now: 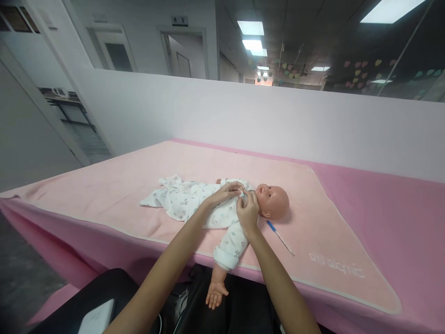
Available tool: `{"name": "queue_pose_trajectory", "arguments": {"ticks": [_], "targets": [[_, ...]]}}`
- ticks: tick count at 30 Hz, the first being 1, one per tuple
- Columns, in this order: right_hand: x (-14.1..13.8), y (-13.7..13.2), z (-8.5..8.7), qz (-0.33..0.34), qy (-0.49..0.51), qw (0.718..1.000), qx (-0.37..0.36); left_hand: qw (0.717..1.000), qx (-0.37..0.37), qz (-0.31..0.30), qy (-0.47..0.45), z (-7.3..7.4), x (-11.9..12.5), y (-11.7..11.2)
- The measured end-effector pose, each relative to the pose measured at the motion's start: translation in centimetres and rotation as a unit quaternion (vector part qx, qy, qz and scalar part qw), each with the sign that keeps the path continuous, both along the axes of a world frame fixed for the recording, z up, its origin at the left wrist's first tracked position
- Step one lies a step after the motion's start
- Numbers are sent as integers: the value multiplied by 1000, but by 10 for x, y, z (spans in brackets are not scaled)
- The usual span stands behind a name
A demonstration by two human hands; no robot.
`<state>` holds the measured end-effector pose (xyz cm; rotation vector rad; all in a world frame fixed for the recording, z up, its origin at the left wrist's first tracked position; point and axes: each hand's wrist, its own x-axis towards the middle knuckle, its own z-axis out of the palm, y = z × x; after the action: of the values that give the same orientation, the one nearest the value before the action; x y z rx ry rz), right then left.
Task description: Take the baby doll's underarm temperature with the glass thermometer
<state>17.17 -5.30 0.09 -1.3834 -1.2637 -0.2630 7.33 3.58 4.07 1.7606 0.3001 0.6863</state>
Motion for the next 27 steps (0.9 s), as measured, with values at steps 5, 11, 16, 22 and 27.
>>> {"name": "queue_pose_trajectory", "arguments": {"ticks": [5,11,16,22,27], "targets": [[1,1,-1,11,9,1000,-3,999,-34,-18,-7,-4,1,4],[2,1,0,31,33,999,-5,998,-59,-19,-10,-1,2,1],[1,1,-1,33,54,998,-4,999,-31,8,-6,0,-5,-1],[0,2,-3,24,70,997,-9,998,33,58,13,-6,-18,-4],[-2,2,-2,9,63,998,-18,990,79,101,62,-2,-12,-10]]}}
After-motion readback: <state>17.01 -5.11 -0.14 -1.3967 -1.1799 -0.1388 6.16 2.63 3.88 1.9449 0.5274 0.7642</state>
